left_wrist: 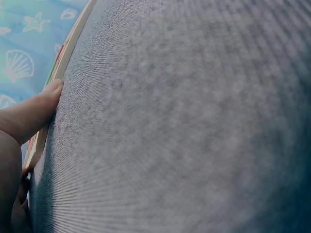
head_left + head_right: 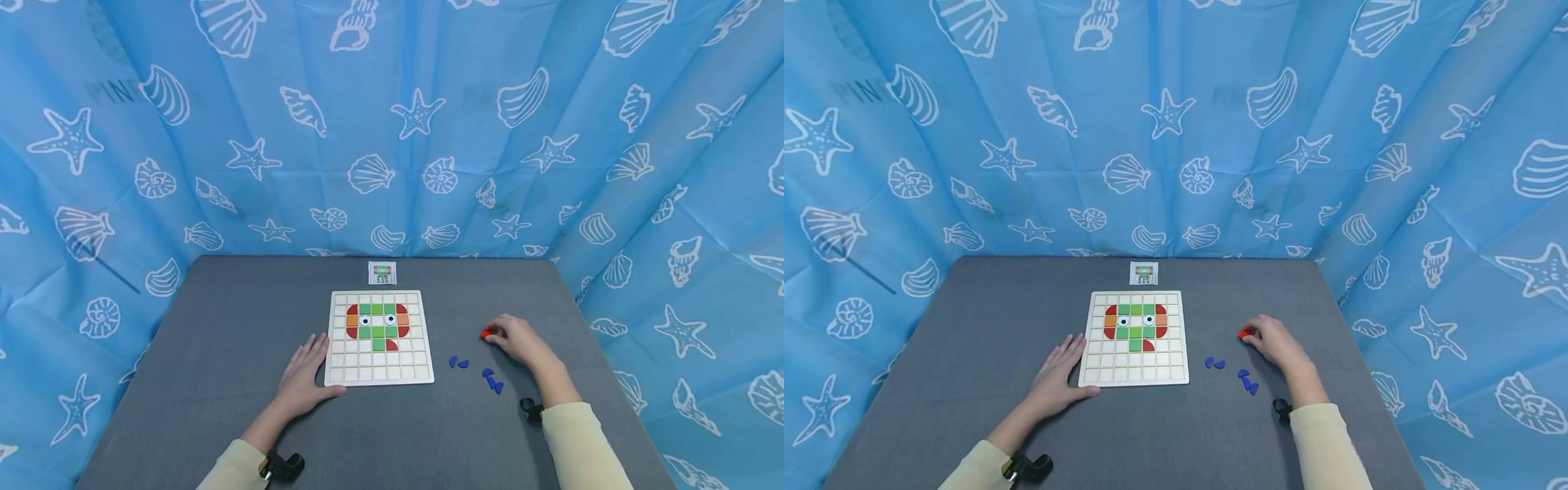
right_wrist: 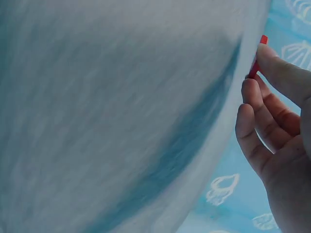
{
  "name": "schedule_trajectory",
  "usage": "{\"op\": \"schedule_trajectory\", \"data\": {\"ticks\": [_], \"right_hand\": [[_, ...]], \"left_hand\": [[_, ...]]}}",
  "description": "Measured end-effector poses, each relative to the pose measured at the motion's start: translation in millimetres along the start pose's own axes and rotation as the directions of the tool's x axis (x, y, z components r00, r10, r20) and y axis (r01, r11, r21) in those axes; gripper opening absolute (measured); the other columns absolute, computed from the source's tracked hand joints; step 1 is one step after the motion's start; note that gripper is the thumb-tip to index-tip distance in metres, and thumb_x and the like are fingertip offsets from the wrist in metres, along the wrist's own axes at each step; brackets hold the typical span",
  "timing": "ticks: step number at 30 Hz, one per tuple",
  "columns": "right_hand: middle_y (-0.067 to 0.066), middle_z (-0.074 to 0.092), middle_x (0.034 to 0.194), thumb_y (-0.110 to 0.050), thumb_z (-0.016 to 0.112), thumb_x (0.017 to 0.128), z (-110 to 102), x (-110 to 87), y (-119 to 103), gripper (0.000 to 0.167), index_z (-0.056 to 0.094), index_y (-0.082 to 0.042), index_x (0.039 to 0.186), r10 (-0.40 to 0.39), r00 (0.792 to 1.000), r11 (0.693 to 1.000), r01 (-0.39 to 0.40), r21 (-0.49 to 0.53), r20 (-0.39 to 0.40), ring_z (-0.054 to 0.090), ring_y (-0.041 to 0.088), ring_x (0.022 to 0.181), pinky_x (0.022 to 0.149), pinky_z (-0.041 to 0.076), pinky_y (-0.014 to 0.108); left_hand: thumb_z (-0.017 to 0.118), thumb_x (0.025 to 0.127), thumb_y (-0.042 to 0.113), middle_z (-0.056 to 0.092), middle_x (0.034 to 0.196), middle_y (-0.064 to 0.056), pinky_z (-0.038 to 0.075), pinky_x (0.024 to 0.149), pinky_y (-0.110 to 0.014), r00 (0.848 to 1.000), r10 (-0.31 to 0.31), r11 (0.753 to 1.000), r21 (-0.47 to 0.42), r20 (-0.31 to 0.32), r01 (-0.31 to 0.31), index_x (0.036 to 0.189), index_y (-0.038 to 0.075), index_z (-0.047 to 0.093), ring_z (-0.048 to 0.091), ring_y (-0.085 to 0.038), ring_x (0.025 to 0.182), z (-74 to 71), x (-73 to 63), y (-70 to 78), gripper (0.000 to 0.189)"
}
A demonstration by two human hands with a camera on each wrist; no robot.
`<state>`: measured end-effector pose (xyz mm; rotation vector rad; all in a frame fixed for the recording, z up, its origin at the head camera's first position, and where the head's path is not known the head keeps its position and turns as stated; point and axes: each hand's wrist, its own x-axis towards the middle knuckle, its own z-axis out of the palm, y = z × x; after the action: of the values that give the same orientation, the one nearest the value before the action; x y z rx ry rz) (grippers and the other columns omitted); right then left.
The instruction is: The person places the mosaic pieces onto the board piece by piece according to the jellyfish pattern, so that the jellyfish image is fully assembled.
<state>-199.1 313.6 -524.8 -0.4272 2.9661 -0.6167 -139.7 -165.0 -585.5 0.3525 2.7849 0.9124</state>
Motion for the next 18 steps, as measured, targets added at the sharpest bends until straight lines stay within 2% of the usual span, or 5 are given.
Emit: {"op": "schedule_trajectory", "data": {"ticks": [4,9,18], "right_hand": [[0.007,0.067,0.095,-0.014,0.074,0.092,-2.2,2.8,-15.6,0.02,0.075,-0.003,0.108,-0.076,0.996,0.997,0.076,-0.002,-0.048,0.054,0.013,0.076,0.068,0.05,0.036],[0.008,0.067,0.094,-0.014,0.076,0.091,-3.9,8.4,-35.0,0.023,0.075,-0.001,0.11,-0.129,0.988,0.992,0.128,-0.022,-0.089,0.054,0.012,0.075,0.067,0.05,0.036],[0.008,0.067,0.097,-0.014,0.076,0.091,-1.4,17.2,-66.5,0.019,0.076,-0.004,0.108,-0.144,0.984,0.99,0.144,-0.007,-0.102,0.054,0.012,0.076,0.065,0.049,0.032]], "left_hand": [[0.073,0.077,0.071,0.016,0.169,-0.007,0.01,0.125,-0.054,1.0,-0.001,1.0,0.001,0.007,0.001,0.162,0.012,0.018,0.006,-0.031,0.158,-1.1,-0.2,1.2,0.117],[0.073,0.077,0.07,0.016,0.169,-0.007,0.009,0.126,-0.054,1.0,-0.007,1.0,-0.008,0.015,0.007,0.162,0.012,0.017,0.005,-0.031,0.158,-1.8,-0.9,2.4,0.118],[0.074,0.076,0.07,0.018,0.169,-0.007,0.01,0.126,-0.053,1.0,0.003,1.0,-0.002,-0.006,-0.003,0.162,0.011,0.02,0.007,-0.031,0.158,-0.4,-0.8,0.9,0.117]]}}
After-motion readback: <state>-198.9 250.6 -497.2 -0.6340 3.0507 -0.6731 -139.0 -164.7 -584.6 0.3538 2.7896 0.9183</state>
